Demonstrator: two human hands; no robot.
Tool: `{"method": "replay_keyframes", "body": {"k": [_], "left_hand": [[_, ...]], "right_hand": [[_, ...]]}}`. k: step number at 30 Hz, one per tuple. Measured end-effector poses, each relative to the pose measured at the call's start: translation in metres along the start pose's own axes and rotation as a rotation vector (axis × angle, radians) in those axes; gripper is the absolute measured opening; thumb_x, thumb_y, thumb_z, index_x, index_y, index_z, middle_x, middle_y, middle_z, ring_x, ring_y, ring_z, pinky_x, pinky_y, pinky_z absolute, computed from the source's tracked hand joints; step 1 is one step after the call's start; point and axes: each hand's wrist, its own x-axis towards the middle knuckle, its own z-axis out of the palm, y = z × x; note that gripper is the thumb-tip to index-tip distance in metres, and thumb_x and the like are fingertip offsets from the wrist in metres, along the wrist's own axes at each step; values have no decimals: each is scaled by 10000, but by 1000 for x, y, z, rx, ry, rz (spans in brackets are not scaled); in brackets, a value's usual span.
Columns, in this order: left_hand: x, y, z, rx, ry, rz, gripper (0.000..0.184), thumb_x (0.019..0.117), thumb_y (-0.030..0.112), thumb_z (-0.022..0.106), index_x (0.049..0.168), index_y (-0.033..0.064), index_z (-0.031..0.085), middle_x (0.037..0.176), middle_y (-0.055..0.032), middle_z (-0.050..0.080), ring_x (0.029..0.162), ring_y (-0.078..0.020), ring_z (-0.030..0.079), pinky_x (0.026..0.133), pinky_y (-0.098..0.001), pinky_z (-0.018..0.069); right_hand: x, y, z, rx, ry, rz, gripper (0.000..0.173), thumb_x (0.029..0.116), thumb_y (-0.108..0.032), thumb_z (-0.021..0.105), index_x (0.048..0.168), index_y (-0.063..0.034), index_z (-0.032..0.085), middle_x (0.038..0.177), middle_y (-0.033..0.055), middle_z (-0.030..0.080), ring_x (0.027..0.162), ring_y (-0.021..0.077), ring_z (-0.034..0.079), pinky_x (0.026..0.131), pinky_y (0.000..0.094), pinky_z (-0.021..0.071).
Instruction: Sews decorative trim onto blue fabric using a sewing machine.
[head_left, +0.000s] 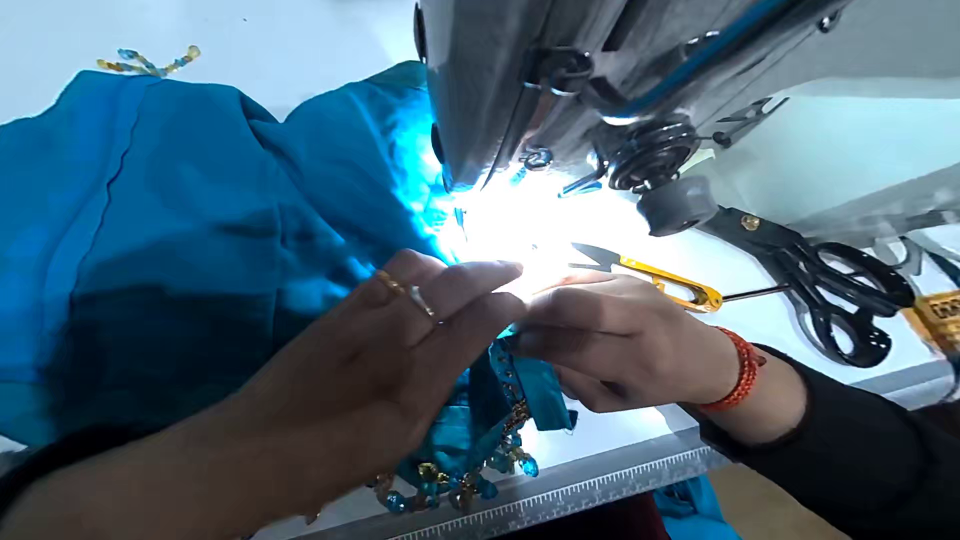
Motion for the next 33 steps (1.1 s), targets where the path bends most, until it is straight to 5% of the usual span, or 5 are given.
{"method": "replay_keyframes", "body": {"k": [4, 10, 17, 24, 33], "left_hand": [[1, -11, 6, -19, -36, 67, 299, 1021, 166, 486, 1263, 98, 646, 993, -10, 687, 961, -145, 620, 833, -245, 493], [-5, -13, 6, 24, -56, 105, 283, 1001, 150, 510, 1062, 91, 780, 1107, -49, 731, 1086, -188, 653, 944, -260, 504], [-4, -17, 7, -18, -52, 76, 283, 991, 158, 511, 1048, 106, 783, 1160, -57, 736, 1119, -190, 657, 980, -285, 496], [-4, -20, 7, -1, -62, 106, 305, 1001, 157, 496, 1131, 119, 770, 1196, -49, 733, 1131, -187, 646, 985, -273, 475], [-4, -22, 7, 2, -55, 95, 296, 990, 159, 506, 1064, 124, 791, 1156, -43, 743, 1106, -183, 652, 965, -276, 485]], "right_hand": [[-1, 0, -2, 22, -6, -13, 163, 925, -41, 561, 902, -22, 720, 935, 102, 696, 860, 167, 669, 751, 265, 545], [-1, 0, -3, 47, 6, 32, 186, 923, -65, 557, 898, -40, 740, 961, 90, 719, 861, 141, 670, 718, 238, 530], [0, 3, -6, 180, 174, 310, 137, 879, -78, 636, 917, -66, 768, 1023, 45, 606, 938, 5, 565, 777, 81, 475], [1, -1, -3, 132, 120, 180, 114, 903, -39, 621, 931, -26, 731, 996, 90, 722, 962, 94, 673, 826, 160, 539], [-2, -2, 5, 16, 80, 211, 156, 914, -91, 615, 914, -90, 772, 918, 36, 759, 947, 156, 696, 848, 268, 542]]}}
